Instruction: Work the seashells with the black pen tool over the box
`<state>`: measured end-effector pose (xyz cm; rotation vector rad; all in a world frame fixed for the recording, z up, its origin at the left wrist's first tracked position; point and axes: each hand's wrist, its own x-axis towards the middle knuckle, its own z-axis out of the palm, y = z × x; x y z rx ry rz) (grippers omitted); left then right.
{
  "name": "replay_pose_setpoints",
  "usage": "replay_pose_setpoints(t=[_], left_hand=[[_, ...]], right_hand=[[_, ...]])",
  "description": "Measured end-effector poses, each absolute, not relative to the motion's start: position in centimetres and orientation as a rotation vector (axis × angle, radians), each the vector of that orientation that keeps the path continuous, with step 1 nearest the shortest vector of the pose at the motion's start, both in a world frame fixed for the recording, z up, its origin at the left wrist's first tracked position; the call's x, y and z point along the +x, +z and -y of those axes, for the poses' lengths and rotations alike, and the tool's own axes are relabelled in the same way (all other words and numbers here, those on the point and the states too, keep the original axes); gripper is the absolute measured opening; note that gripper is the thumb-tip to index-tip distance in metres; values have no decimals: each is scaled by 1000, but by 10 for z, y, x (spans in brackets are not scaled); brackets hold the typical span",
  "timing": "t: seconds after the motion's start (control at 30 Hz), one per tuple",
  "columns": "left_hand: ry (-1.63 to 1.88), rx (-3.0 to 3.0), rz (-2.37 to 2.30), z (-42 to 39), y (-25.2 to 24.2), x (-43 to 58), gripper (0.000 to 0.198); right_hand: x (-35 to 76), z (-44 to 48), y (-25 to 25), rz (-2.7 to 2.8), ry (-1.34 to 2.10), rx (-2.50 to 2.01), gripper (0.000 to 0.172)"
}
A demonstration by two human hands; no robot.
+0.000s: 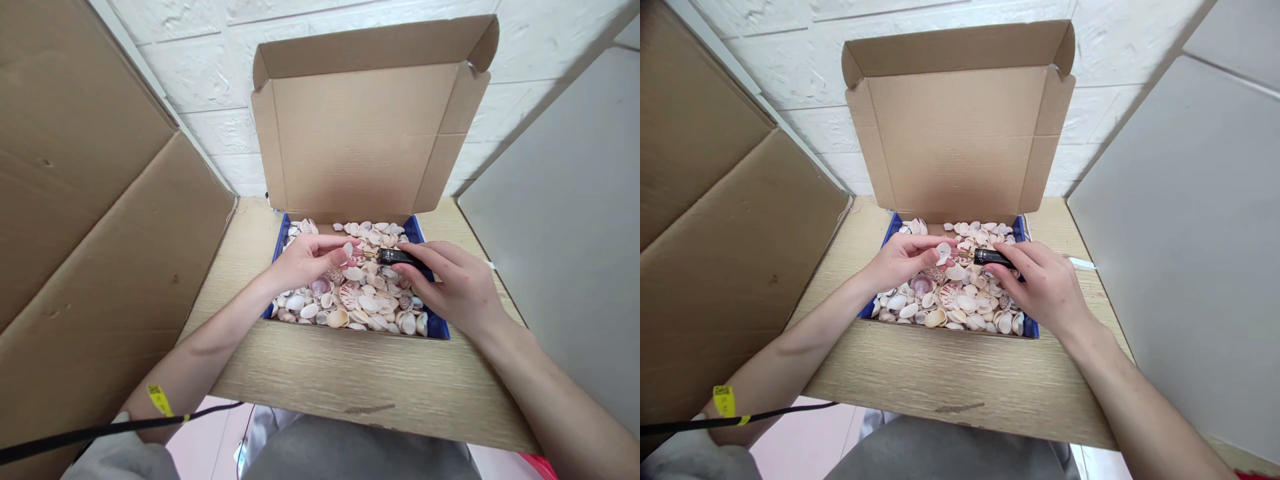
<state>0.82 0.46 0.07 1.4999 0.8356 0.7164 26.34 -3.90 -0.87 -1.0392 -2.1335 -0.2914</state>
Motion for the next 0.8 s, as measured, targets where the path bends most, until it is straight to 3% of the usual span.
replay_pose_setpoints(t=[0.43,0.8], left_hand=[[599,1402,-847,-3,1,8,58],[609,1425,-842,-3,0,8,62]], right_hand=[[263,38,-2,2077,-443,-927,41],[263,38,-2,2052,-458,-959,40]])
